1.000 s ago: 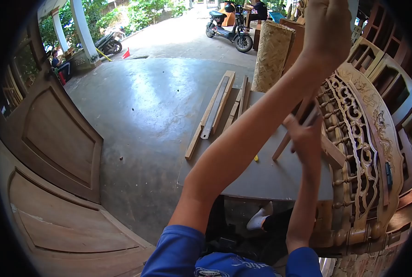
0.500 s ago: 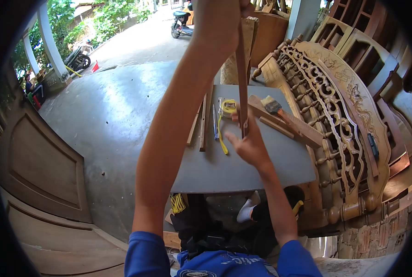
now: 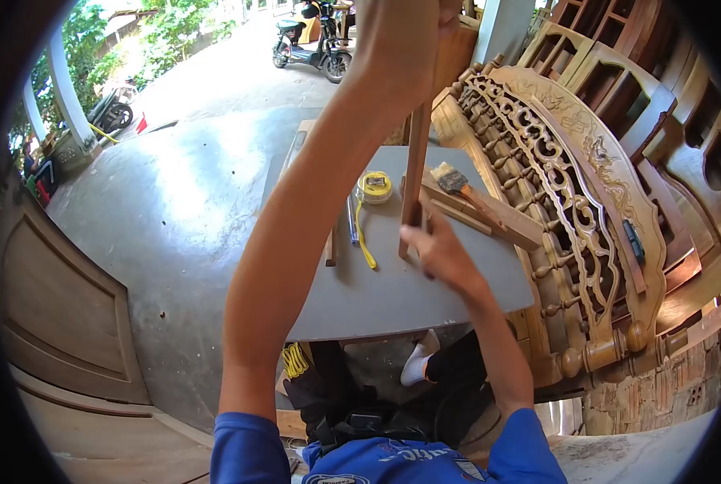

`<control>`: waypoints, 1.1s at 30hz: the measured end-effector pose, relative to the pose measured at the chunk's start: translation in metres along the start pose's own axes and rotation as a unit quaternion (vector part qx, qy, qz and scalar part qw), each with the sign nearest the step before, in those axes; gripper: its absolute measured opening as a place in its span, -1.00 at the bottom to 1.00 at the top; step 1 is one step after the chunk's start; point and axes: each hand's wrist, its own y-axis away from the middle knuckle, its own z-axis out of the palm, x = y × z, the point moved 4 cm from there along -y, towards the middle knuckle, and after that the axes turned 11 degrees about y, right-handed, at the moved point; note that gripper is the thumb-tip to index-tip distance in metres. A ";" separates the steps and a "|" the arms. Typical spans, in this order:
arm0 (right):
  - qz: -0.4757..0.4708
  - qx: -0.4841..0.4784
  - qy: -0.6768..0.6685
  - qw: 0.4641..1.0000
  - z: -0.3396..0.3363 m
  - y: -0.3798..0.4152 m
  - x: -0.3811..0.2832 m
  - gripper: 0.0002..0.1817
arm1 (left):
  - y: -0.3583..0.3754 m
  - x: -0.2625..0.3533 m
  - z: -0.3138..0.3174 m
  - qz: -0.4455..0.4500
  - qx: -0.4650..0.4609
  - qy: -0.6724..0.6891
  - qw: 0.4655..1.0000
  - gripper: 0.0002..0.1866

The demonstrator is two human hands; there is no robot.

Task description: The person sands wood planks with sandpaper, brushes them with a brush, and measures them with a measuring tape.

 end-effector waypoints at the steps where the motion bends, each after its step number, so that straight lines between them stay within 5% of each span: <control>1: -0.030 0.041 0.013 0.999 -0.015 -0.005 -0.029 -0.27 | 0.001 -0.004 0.002 -0.005 0.000 0.031 0.999 -0.75; 4: -0.069 0.114 0.033 0.991 -0.032 -0.013 -0.066 -0.24 | 0.007 -0.003 0.012 -0.021 -0.017 -0.063 0.998 -0.73; 7: -0.025 0.100 0.011 0.995 -0.006 -0.009 -0.026 -0.23 | 0.022 0.021 0.013 -0.039 -0.081 -0.104 0.991 -0.71; 11: 0.084 -0.050 0.009 0.995 0.010 0.001 0.033 -0.21 | 0.011 0.024 -0.011 0.064 -0.005 -0.174 0.983 -0.71; 16: 0.030 0.012 0.040 0.999 -0.015 -0.012 -0.049 -0.25 | 0.021 0.026 -0.006 0.103 -0.052 -0.220 0.969 -0.72; 23: 0.001 -0.001 0.003 1.000 -0.001 -0.005 -0.004 -0.32 | 0.021 0.026 -0.002 0.055 -0.008 -0.025 0.998 -0.81; 27: 0.015 0.097 -0.066 0.993 -0.033 -0.004 -0.045 -0.94 | 0.020 -0.004 0.032 0.151 0.019 -0.148 0.977 -0.80; 30: 0.023 0.156 -0.056 0.986 -0.024 0.000 -0.045 -0.89 | 0.018 -0.007 0.036 0.131 -0.027 -0.138 0.981 -0.79; 32: 0.071 0.058 -0.040 0.995 -0.004 0.009 -0.005 -0.21 | 0.009 -0.007 0.021 0.094 -0.027 -0.116 0.988 -0.81; 33: 0.070 0.033 -0.035 0.996 0.002 0.011 0.013 -0.19 | 0.005 -0.004 0.015 0.078 -0.015 -0.108 0.991 -0.82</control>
